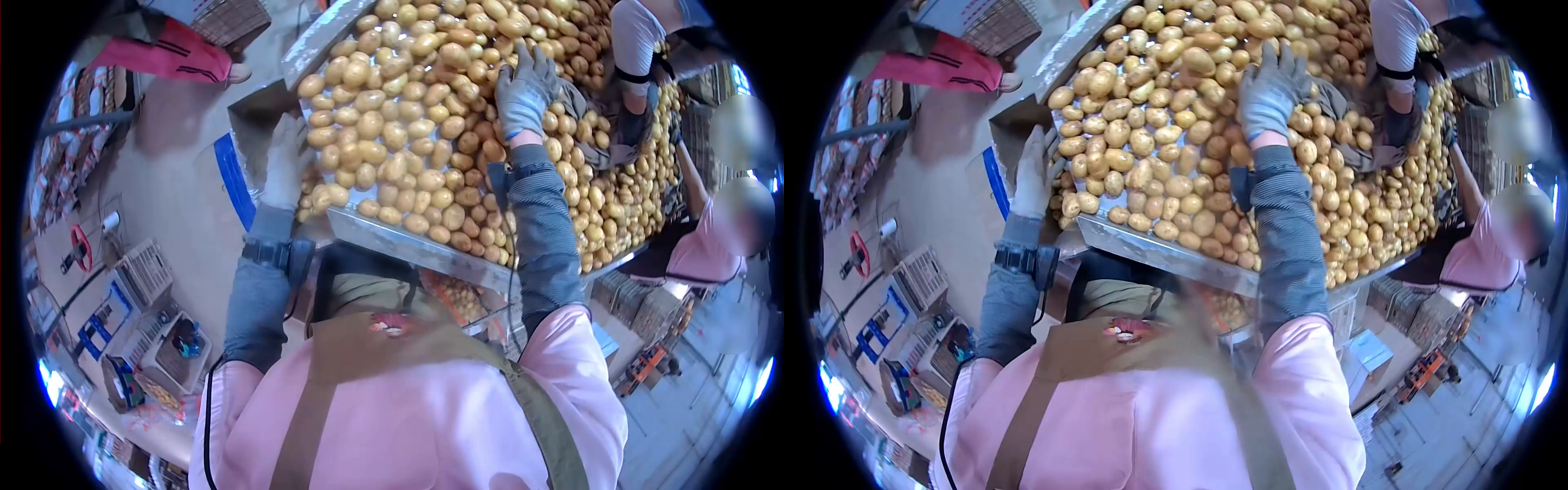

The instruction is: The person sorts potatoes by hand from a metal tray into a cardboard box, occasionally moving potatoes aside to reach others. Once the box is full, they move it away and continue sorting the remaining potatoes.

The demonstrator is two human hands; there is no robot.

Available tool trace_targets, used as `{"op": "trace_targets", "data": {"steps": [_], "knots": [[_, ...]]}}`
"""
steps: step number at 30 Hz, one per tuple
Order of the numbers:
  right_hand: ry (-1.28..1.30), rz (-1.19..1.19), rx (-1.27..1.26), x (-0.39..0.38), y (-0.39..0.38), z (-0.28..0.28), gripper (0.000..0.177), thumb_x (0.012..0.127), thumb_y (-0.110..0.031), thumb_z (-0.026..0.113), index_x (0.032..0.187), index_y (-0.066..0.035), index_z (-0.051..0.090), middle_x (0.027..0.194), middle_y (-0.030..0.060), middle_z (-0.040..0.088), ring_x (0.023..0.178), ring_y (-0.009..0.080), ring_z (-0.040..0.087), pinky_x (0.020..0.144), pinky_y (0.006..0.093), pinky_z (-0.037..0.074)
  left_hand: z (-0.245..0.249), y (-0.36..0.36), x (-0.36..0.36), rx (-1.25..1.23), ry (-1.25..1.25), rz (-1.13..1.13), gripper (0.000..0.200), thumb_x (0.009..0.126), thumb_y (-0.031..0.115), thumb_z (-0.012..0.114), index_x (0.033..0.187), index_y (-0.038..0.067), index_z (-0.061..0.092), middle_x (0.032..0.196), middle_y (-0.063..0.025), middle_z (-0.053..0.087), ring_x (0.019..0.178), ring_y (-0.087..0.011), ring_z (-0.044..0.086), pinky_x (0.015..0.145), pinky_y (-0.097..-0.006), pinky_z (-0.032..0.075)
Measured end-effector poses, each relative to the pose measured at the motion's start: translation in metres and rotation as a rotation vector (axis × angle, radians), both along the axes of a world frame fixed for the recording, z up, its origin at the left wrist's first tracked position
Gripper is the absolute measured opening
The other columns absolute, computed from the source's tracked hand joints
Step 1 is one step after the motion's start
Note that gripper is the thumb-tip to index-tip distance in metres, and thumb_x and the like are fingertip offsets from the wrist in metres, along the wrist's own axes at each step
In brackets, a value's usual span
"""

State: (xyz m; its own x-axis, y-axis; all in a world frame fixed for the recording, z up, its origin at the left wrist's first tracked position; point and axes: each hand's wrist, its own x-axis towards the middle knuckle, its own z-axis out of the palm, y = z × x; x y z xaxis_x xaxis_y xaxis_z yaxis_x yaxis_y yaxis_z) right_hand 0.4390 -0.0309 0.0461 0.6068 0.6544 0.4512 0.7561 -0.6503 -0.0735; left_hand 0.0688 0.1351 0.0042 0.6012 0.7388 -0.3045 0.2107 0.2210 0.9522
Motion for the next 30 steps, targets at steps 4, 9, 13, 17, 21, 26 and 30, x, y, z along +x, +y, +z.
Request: {"op": "trace_targets", "data": {"steps": [4,9,13,17,21,26,30], "knots": [[0.131,0.537,0.049,-0.083,0.102,0.017,0.038,0.086,-0.037,0.066,0.117,-0.014,0.066,0.11,0.0103,0.064,0.103,0.0312,0.062,0.09,0.045,0.048,-0.004,0.022,0.027,0.071,-0.016,0.041,0.05,0.107,0.02,0.047,0.149,-0.005,0.036,0.146,-0.0171,0.048,0.138,-0.0262,0.045,0.116,-0.0344,0.035],[0.349,0.545,-0.218,-0.193,0.11,-0.015,0.051,0.087,-0.059,0.061,0.121,-0.023,0.065,0.125,0.0142,0.056,0.113,0.0347,0.053,0.099,0.0528,0.037,-0.033,0.028,0.025,-0.037,0.085,-0.004,0.049,0.109,0.029,0.041,0.148,-0.001,0.04,0.14,-0.0117,0.053,0.132,-0.0184,0.047,0.113,-0.0325,0.036],[0.512,0.666,-0.088,-0.246,0.005,-0.017,0.036,0.079,-0.038,0.074,0.106,-0.015,0.066,0.135,0.0141,0.051,0.118,0.0347,0.049,0.1,0.0505,0.038,-0.027,-0.007,0.008,-0.119,-0.104,0.044,0.044,0.105,0.022,0.047,0.144,0.001,0.045,0.135,-0.0107,0.055,0.124,-0.0172,0.051,0.105,-0.0307,0.042],[0.564,0.468,-0.092,-0.268,-0.062,-0.003,0.04,0.076,-0.029,0.078,0.113,-0.018,0.066,0.134,0.0163,0.051,0.119,0.0367,0.051,0.095,0.0501,0.042,-0.027,-0.021,0.001,0.273,0.123,-0.015,0.036,0.103,0.022,0.052,0.132,0.0,0.054,0.133,-0.0117,0.055,0.122,-0.0166,0.052,0.102,-0.029,0.043],[0.583,0.675,-0.103,-0.268,-0.02,-0.019,0.034,0.083,-0.023,0.07,0.116,-0.012,0.067,0.139,0.0167,0.051,0.126,0.0387,0.048,0.103,0.0476,0.042,0.005,-0.001,0.048,0.008,0.391,0.167,0.042,0.094,0.033,0.069,0.115,-0.002,0.062,0.106,-0.016,0.067,0.096,-0.0216,0.065,0.084,-0.032,0.051],[0.688,0.651,-0.041,-0.201,0.055,-0.02,0.025,0.086,-0.019,0.064,0.108,-0.007,0.065,0.121,0.0133,0.062,0.107,0.0317,0.062,0.09,0.0434,0.05,0.002,0.013,0.066,0.12,0.479,0.063,0.05,0.088,0.037,0.076,0.111,-0.005,0.062,0.097,-0.0112,0.069,0.082,-0.0152,0.066,0.069,-0.0291,0.052],[0.323,0.391,0.089,-0.101,0.116,-0.027,0.03,0.091,-0.029,0.06,0.115,-0.013,0.063,0.114,0.0105,0.065,0.112,0.0329,0.06,0.095,0.0551,0.045,-0.049,0.022,0.037,-0.367,0.062,0.3,0.036,0.091,0.035,0.069,0.106,0.003,0.063,0.086,-0.0057,0.065,0.069,-0.0164,0.06,0.063,-0.0324,0.052]]}}
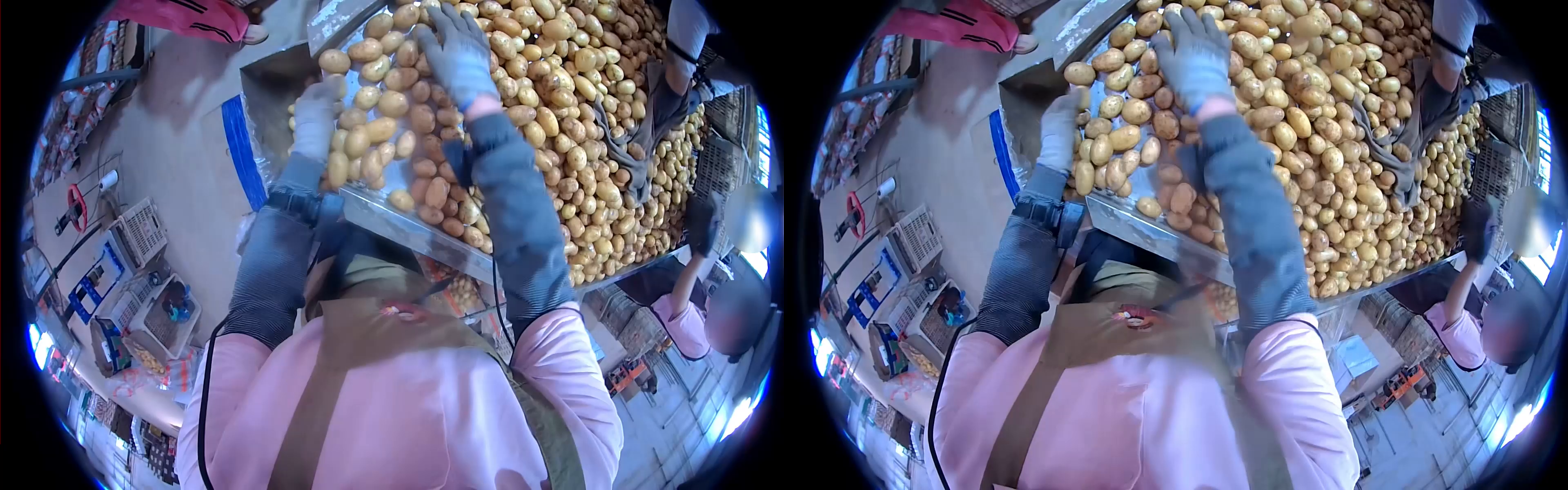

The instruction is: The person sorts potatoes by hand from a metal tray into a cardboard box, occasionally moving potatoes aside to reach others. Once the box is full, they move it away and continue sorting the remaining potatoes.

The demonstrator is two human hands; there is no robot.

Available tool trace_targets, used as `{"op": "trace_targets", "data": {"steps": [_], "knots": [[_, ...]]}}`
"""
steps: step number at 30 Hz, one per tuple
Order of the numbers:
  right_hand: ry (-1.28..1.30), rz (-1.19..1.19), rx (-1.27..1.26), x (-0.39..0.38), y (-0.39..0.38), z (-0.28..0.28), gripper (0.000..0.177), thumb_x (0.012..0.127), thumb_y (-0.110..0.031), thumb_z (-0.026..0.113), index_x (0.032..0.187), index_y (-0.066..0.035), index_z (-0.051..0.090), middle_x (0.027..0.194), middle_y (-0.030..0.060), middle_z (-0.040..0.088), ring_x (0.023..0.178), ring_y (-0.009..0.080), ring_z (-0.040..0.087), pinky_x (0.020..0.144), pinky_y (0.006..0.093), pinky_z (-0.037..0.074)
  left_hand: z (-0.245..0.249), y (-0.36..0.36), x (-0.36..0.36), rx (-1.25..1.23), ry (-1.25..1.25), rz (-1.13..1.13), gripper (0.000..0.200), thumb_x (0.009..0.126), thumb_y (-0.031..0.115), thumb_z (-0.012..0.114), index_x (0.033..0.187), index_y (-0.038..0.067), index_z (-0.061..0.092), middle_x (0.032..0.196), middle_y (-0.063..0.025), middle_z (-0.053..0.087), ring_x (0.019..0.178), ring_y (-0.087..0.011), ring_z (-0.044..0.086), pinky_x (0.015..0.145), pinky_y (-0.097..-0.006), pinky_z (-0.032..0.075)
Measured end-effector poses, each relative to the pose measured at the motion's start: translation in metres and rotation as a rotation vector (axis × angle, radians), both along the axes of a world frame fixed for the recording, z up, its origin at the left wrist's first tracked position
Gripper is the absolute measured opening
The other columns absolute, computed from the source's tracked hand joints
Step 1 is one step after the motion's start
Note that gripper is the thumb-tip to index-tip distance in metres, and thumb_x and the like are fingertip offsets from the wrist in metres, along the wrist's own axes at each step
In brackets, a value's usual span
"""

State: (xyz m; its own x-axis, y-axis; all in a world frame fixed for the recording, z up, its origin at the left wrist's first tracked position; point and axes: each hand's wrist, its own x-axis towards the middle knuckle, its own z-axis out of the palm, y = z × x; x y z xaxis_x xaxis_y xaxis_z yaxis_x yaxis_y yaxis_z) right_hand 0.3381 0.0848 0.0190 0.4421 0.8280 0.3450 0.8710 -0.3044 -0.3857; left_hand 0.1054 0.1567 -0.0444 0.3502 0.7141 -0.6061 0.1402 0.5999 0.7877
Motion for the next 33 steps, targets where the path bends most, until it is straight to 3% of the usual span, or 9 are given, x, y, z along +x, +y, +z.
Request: {"op": "trace_targets", "data": {"steps": [3,9,14,17,20,26,29,31,33], "knots": [[-0.096,0.122,-0.328,-0.04,-0.013,-0.01,0.054,0.092,-0.052,0.058,0.138,-0.024,0.055,0.135,0.0096,0.058,0.137,0.0345,0.041,0.114,0.0603,0.027,0.017,-0.007,-0.014,-0.246,-0.202,0.307,0.028,0.093,0.034,0.061,0.107,0.009,0.061,0.091,-0.007,0.061,0.078,-0.0205,0.058,0.072,-0.0371,0.053],[0.068,0.283,-0.408,-0.14,-0.144,0.018,0.057,0.088,-0.047,0.063,0.138,-0.02,0.058,0.146,0.0079,0.051,0.138,0.036,0.041,0.115,0.061,0.024,0.003,-0.008,-0.035,-0.139,-0.424,0.329,0.039,0.098,0.028,0.057,0.127,0.002,0.056,0.124,-0.0121,0.059,0.12,-0.0253,0.057,0.105,-0.0398,0.046],[0.015,0.197,-0.363,-0.111,-0.128,0.016,0.045,0.095,-0.035,0.057,0.137,-0.02,0.057,0.142,0.0078,0.055,0.136,0.0294,0.045,0.115,0.0563,0.026,0.04,-0.027,-0.016,0.305,0.057,0.189,0.038,0.106,0.033,0.053,0.127,0.001,0.055,0.112,-0.0052,0.06,0.098,-0.0121,0.058,0.089,-0.0289,0.051],[0.793,-0.055,-0.104,-0.098,-0.128,0.022,0.037,0.099,-0.029,0.057,0.132,-0.013,0.061,0.13,0.0116,0.061,0.119,0.0277,0.057,0.1,0.0449,0.045,0.083,-0.058,-0.002,0.334,0.02,0.033,0.032,0.105,0.029,0.055,0.124,0.003,0.059,0.11,-0.0042,0.06,0.097,-0.0113,0.057,0.088,-0.0269,0.05],[1.472,-0.344,0.362,-0.118,-0.135,0.067,0.03,0.103,-0.027,0.055,0.121,-0.006,0.067,0.11,0.009,0.068,0.098,0.0211,0.065,0.079,0.0344,0.054,0.114,-0.091,0.012,1.012,0.037,-0.628,0.034,0.097,0.018,0.065,0.128,0.005,0.062,0.12,-0.0117,0.061,0.109,-0.0267,0.059,0.097,-0.0374,0.048],[1.403,-0.204,-0.121,-0.086,-0.171,0.039,0.029,0.098,-0.018,0.058,0.121,-0.002,0.065,0.078,0.0039,0.062,0.062,0.0121,0.059,0.054,0.0248,0.047,0.065,-0.029,0.114,1.391,0.06,-0.675,0.028,0.097,0.024,0.058,0.12,0.01,0.065,0.112,-0.0117,0.068,0.108,-0.033,0.061,0.097,-0.0425,0.047],[1.346,-0.3,0.076,-0.026,-0.141,0.03,0.035,0.095,-0.014,0.06,0.127,-0.003,0.06,0.083,0.0078,0.065,0.063,0.0115,0.06,0.055,0.0237,0.048,0.034,-0.014,0.178,1.57,0.509,-1.186,0.051,0.064,0.011,0.083,0.111,0.004,0.065,0.104,-0.0168,0.07,0.103,-0.0319,0.067,0.083,-0.0425,0.057],[1.36,-0.35,0.278,0.03,-0.125,0.014,0.045,0.094,-0.011,0.061,0.137,-0.004,0.05,0.095,0.0094,0.067,0.067,0.0156,0.064,0.058,0.0251,0.051,0.045,-0.025,0.196,1.467,0.701,-1.313,0.027,0.094,0.012,0.051,0.119,0.006,0.061,0.111,-0.0197,0.068,0.104,-0.0355,0.067,0.086,-0.0426,0.055],[1.365,-0.411,0.481,0.067,-0.118,0.007,0.058,0.093,-0.009,0.062,0.147,-0.004,0.04,0.107,0.0109,0.068,0.072,0.0197,0.068,0.061,0.0264,0.054,0.033,-0.016,0.193,1.461,0.545,-1.228,0.028,0.094,0.016,0.053,0.118,0.004,0.061,0.114,-0.0223,0.066,0.107,-0.0366,0.065,0.091,-0.0435,0.053]]}}
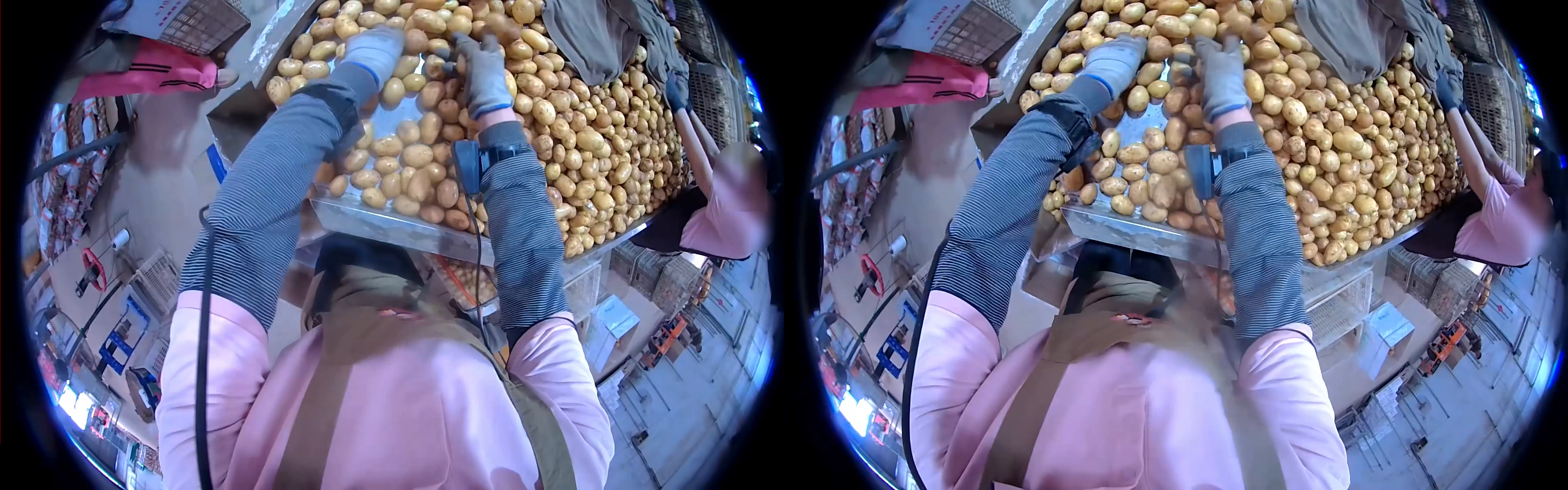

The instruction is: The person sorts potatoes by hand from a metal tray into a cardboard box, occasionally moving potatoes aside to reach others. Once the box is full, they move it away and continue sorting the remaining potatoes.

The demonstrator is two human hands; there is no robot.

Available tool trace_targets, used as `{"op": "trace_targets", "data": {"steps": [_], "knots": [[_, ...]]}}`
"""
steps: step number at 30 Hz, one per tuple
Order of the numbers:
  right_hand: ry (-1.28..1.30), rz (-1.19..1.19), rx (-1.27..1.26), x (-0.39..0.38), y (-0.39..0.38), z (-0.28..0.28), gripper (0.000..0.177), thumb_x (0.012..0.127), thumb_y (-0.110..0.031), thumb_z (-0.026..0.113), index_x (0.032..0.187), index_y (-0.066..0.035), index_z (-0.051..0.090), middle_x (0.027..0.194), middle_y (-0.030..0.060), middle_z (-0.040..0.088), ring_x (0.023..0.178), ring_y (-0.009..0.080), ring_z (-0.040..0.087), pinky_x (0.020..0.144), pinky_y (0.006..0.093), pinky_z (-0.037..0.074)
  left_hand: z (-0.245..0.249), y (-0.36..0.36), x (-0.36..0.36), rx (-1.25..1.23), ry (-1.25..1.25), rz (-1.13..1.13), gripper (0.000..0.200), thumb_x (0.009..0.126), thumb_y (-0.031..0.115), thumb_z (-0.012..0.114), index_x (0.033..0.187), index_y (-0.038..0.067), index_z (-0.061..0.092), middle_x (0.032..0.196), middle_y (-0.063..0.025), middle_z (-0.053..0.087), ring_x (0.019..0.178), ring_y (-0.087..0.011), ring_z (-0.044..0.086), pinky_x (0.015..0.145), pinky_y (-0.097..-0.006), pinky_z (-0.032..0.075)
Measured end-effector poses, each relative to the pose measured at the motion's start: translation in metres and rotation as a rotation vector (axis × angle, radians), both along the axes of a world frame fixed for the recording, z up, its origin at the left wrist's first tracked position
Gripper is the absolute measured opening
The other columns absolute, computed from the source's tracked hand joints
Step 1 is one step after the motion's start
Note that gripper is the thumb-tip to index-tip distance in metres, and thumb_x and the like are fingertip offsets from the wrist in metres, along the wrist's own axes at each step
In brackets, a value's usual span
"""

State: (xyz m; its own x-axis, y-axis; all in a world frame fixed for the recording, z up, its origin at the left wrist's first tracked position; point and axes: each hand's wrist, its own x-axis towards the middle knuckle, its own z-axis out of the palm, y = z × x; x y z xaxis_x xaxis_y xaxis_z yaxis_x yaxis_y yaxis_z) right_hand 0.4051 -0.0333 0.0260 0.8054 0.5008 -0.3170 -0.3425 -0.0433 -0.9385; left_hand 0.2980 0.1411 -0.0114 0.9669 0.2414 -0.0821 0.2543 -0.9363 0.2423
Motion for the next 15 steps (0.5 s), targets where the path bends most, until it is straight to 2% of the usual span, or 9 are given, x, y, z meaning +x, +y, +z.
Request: {"op": "trace_targets", "data": {"steps": [2,3,5,6,8,9,11,13,15], "knots": [[0.038,-0.098,0.135,-0.007,-0.006,0.024,0.058,0.094,-0.011,0.061,0.147,-0.004,0.04,0.121,0.0163,0.066,0.082,0.0199,0.071,0.063,0.0274,0.055,0.021,-0.002,-0.013,-0.178,-0.078,0.072,0.029,0.094,0.019,0.055,0.119,0.004,0.06,0.116,-0.0216,0.065,0.109,-0.0369,0.063,0.093,-0.0437,0.051],[-0.471,0.159,-0.097,-0.005,-0.027,0.017,0.058,0.095,-0.01,0.059,0.149,-0.003,0.038,0.12,0.0162,0.066,0.081,0.0179,0.07,0.063,0.0271,0.055,0.026,-0.009,-0.028,-0.414,-0.274,0.182,0.034,0.093,0.026,0.06,0.121,0.006,0.06,0.117,-0.0189,0.064,0.109,-0.0371,0.062,0.094,-0.044,0.049],[-0.492,0.362,-0.163,-0.03,-0.06,-0.006,0.049,0.098,-0.009,0.053,0.145,-0.001,0.041,0.114,0.0135,0.066,0.079,0.0142,0.066,0.064,0.0255,0.052,0.039,-0.037,-0.056,-0.486,-0.327,0.321,0.04,0.096,0.034,0.063,0.126,0.009,0.061,0.108,-0.0164,0.068,0.101,-0.0365,0.065,0.087,-0.0443,0.052],[-0.373,0.353,-0.133,-0.065,-0.067,0.012,0.04,0.1,-0.009,0.05,0.139,0.0,0.046,0.108,0.0115,0.065,0.077,0.0133,0.063,0.063,0.0249,0.051,0.062,-0.059,-0.072,-0.687,-0.352,0.268,0.038,0.096,0.031,0.063,0.128,0.01,0.062,0.104,-0.0169,0.069,0.096,-0.0353,0.067,0.084,-0.0437,0.054],[-0.253,0.326,-0.114,-0.121,-0.077,0.049,0.029,0.102,-0.009,0.046,0.127,0.002,0.055,0.098,0.0086,0.062,0.074,0.0125,0.058,0.062,0.0246,0.049,0.076,-0.083,-0.08,-0.538,-0.498,-0.158,0.033,0.095,0.022,0.063,0.127,0.012,0.065,0.106,-0.0146,0.07,0.096,-0.034,0.067,0.085,-0.0423,0.054],[-0.25,0.317,-0.124,-0.141,-0.081,0.066,0.026,0.103,-0.01,0.045,0.121,0.002,0.058,0.095,0.0078,0.061,0.072,0.0126,0.057,0.061,0.0249,0.048,0.079,-0.076,-0.068,-0.457,-0.388,-0.069,0.032,0.093,0.022,0.061,0.124,0.013,0.064,0.107,-0.0161,0.068,0.098,-0.0345,0.066,0.086,-0.0433,0.053],[0.268,0.199,0.073,-0.164,-0.097,0.058,0.024,0.104,-0.014,0.044,0.115,0.003,0.059,0.092,0.0078,0.06,0.07,0.0133,0.056,0.059,0.0255,0.048,0.059,-0.044,-0.038,-0.27,-0.292,0.032,0.032,0.091,0.021,0.059,0.122,0.014,0.062,0.108,-0.0174,0.066,0.098,-0.0348,0.066,0.087,-0.0433,0.052],[-0.134,0.301,-0.036,-0.173,-0.111,0.044,0.026,0.105,-0.014,0.043,0.117,0.004,0.057,0.093,0.0081,0.06,0.07,0.0134,0.055,0.058,0.0263,0.048,0.022,0.002,0.0,0.001,-0.205,-0.017,0.038,0.089,0.016,0.061,0.127,0.013,0.06,0.116,-0.0173,0.065,0.102,-0.035,0.066,0.089,-0.0434,0.053],[0.021,0.305,-0.041,-0.172,-0.115,0.065,0.029,0.105,-0.016,0.043,0.119,0.004,0.058,0.098,0.008,0.061,0.075,0.0132,0.057,0.062,0.0262,0.049,-0.006,0.026,0.039,0.117,-0.043,-0.069,0.045,0.087,0.011,0.065,0.131,0.011,0.057,0.124,-0.0186,0.064,0.11,-0.0363,0.064,0.093,-0.0445,0.052]]}}
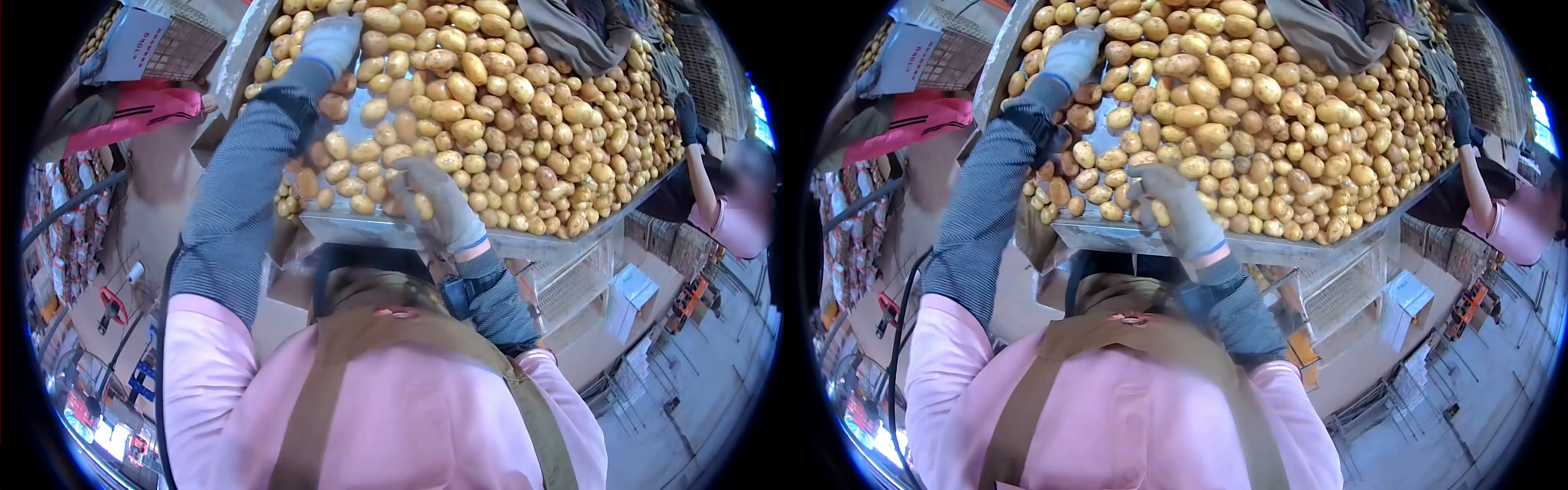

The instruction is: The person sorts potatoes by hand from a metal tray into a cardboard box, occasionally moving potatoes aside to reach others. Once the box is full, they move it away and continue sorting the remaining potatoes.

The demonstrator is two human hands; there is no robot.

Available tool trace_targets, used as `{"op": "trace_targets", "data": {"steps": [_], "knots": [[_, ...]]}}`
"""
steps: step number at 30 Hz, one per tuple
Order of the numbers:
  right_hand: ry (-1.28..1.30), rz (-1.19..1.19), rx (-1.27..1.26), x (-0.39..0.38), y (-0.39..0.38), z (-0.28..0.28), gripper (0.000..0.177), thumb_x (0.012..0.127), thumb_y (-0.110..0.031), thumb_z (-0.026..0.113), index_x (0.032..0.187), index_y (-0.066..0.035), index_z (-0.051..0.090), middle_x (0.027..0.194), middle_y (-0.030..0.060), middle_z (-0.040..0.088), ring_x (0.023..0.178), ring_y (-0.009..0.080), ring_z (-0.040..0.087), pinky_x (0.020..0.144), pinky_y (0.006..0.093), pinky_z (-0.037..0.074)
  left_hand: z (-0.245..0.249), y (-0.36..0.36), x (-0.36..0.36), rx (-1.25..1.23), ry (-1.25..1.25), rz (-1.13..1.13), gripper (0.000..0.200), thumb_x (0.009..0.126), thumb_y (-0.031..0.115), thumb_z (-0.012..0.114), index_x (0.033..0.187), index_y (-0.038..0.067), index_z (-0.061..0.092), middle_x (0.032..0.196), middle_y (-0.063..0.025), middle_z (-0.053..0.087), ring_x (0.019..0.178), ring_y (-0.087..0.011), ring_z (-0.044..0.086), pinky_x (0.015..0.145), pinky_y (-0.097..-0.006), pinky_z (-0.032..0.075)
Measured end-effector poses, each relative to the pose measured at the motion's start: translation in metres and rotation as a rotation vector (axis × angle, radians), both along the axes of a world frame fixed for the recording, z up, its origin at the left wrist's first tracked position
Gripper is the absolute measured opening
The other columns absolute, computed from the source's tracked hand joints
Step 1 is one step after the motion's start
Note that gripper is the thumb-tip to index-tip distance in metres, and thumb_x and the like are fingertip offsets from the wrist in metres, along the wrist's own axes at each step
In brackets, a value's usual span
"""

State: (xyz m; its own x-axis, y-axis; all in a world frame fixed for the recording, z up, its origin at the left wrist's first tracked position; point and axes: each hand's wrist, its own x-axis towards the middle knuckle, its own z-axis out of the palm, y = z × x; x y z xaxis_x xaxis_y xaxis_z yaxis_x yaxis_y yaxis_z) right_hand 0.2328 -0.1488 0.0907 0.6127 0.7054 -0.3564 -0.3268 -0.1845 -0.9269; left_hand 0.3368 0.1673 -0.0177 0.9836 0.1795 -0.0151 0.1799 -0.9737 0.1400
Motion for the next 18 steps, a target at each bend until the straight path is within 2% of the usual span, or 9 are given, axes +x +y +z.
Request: {"op": "trace_targets", "data": {"steps": [4,5,6,8,11,12,15,16,18], "knots": [[-0.04,0.023,0.015,0.002,-0.012,0.013,0.034,0.104,-0.02,0.046,0.128,0.002,0.056,0.109,0.0098,0.061,0.085,0.0144,0.059,0.07,0.0272,0.052,0.01,0.015,0.011,-0.458,0.197,0.06,0.053,0.082,0.02,0.068,0.133,0.007,0.057,0.125,-0.0241,0.062,0.113,-0.0386,0.063,0.096,-0.0436,0.051],[0.133,-0.057,0.029,0.003,-0.011,0.015,0.036,0.104,-0.02,0.048,0.131,0.003,0.053,0.112,0.0107,0.061,0.087,0.0155,0.059,0.073,0.0279,0.052,0.021,0.012,0.005,-0.562,0.26,0.079,0.054,0.082,0.025,0.068,0.132,0.006,0.058,0.122,-0.0238,0.064,0.11,-0.0385,0.065,0.095,-0.0429,0.052],[0.311,-0.134,0.044,0.003,-0.009,0.016,0.039,0.103,-0.021,0.05,0.135,0.003,0.051,0.116,0.0115,0.061,0.09,0.0166,0.06,0.075,0.0285,0.053,0.01,0.004,-0.014,-0.404,0.027,0.054,0.054,0.082,0.032,0.068,0.13,0.006,0.06,0.107,-0.0207,0.07,0.097,-0.0351,0.069,0.088,-0.0407,0.054],[0.635,-0.254,0.158,0.006,-0.003,0.01,0.045,0.101,-0.018,0.055,0.139,0.004,0.046,0.119,0.0116,0.062,0.096,0.0181,0.061,0.08,0.0292,0.054,0.062,-0.043,-0.052,-0.97,0.173,0.425,0.051,0.083,0.027,0.071,0.128,0.006,0.062,0.093,-0.0116,0.072,0.085,-0.0228,0.071,0.083,-0.0357,0.056],[0.759,-0.33,0.339,0.012,0.001,-0.043,0.054,0.094,-0.009,0.065,0.141,0.006,0.042,0.119,0.0095,0.062,0.102,0.0185,0.061,0.084,0.0291,0.054,0.059,-0.114,-0.102,-1.023,-0.068,0.151,0.043,0.087,0.023,0.073,0.125,0.005,0.063,0.116,-0.0145,0.067,0.107,-0.0231,0.066,0.094,-0.0345,0.053],[0.599,-0.329,0.319,0.01,-0.002,-0.073,0.057,0.092,-0.007,0.067,0.141,0.006,0.042,0.119,0.009,0.062,0.103,0.0181,0.061,0.085,0.029,0.054,0.075,-0.134,-0.116,-0.921,0.076,0.018,0.043,0.087,0.024,0.074,0.125,0.007,0.063,0.118,-0.0145,0.066,0.108,-0.0262,0.066,0.095,-0.0357,0.052],[-0.158,-0.122,-0.085,0.017,-0.003,-0.029,0.063,0.084,-0.009,0.076,0.135,0.007,0.042,0.114,0.0094,0.064,0.1,0.0152,0.062,0.084,0.0283,0.054,0.052,-0.114,-0.09,-0.558,-0.305,-0.166,0.035,0.092,0.023,0.071,0.124,0.01,0.065,0.118,-0.0139,0.067,0.107,-0.0301,0.066,0.092,-0.0391,0.053],[-0.023,-0.147,-0.021,0.022,-0.005,-0.026,0.063,0.083,-0.009,0.077,0.133,0.007,0.043,0.113,0.0098,0.064,0.099,0.0159,0.063,0.084,0.029,0.054,0.058,-0.091,-0.064,-0.429,-0.237,-0.049,0.038,0.091,0.02,0.07,0.127,0.01,0.063,0.118,-0.0124,0.068,0.106,-0.0308,0.065,0.091,-0.0417,0.052],[-0.359,-0.125,-0.056,0.022,-0.007,-0.032,0.046,0.084,-0.007,0.074,0.122,0.005,0.051,0.11,0.0099,0.064,0.097,0.0175,0.065,0.083,0.0302,0.055,0.032,-0.049,-0.018,-0.044,-0.172,-0.128,0.042,0.087,0.011,0.064,0.129,0.011,0.061,0.115,-0.0126,0.068,0.108,-0.0312,0.064,0.094,-0.0428,0.051]]}}
